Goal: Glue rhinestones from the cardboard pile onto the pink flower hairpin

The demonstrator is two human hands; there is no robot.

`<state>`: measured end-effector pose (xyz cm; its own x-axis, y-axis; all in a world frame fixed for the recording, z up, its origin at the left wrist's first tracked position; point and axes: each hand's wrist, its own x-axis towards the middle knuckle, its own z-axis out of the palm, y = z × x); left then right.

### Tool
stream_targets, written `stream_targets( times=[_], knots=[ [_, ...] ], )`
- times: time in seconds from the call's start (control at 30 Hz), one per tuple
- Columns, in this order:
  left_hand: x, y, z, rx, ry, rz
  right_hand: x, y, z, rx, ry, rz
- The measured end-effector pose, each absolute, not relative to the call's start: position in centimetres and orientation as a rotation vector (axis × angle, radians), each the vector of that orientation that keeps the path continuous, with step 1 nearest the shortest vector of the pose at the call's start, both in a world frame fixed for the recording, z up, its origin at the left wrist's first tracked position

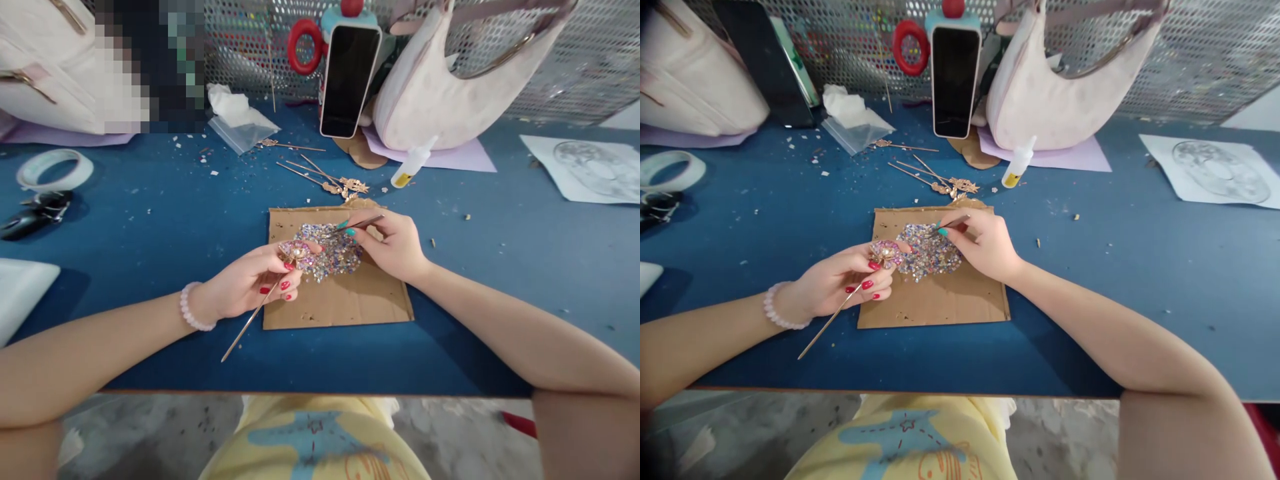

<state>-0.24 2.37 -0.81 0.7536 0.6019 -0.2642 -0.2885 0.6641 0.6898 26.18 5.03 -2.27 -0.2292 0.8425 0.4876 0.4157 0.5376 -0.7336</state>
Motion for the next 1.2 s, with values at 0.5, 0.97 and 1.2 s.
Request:
stream_targets(
  times=[0.5,0.97,1.2],
  knots=[
    [-0.9,4.0,-0.5,0.864,0.763,0.489,26.9,4.2,-1.4,-0.998,-1.938,0.553],
    [-0.9,4.4,-0.3,0.691,0.847,0.550,27.1,4.1,-1.0,-0.950,-1.982,0.566],
    [-0.9,4.3,-0.4,0.704,0.854,0.537,27.1,4.1,-1.2,-0.952,-1.977,0.589]
  ],
)
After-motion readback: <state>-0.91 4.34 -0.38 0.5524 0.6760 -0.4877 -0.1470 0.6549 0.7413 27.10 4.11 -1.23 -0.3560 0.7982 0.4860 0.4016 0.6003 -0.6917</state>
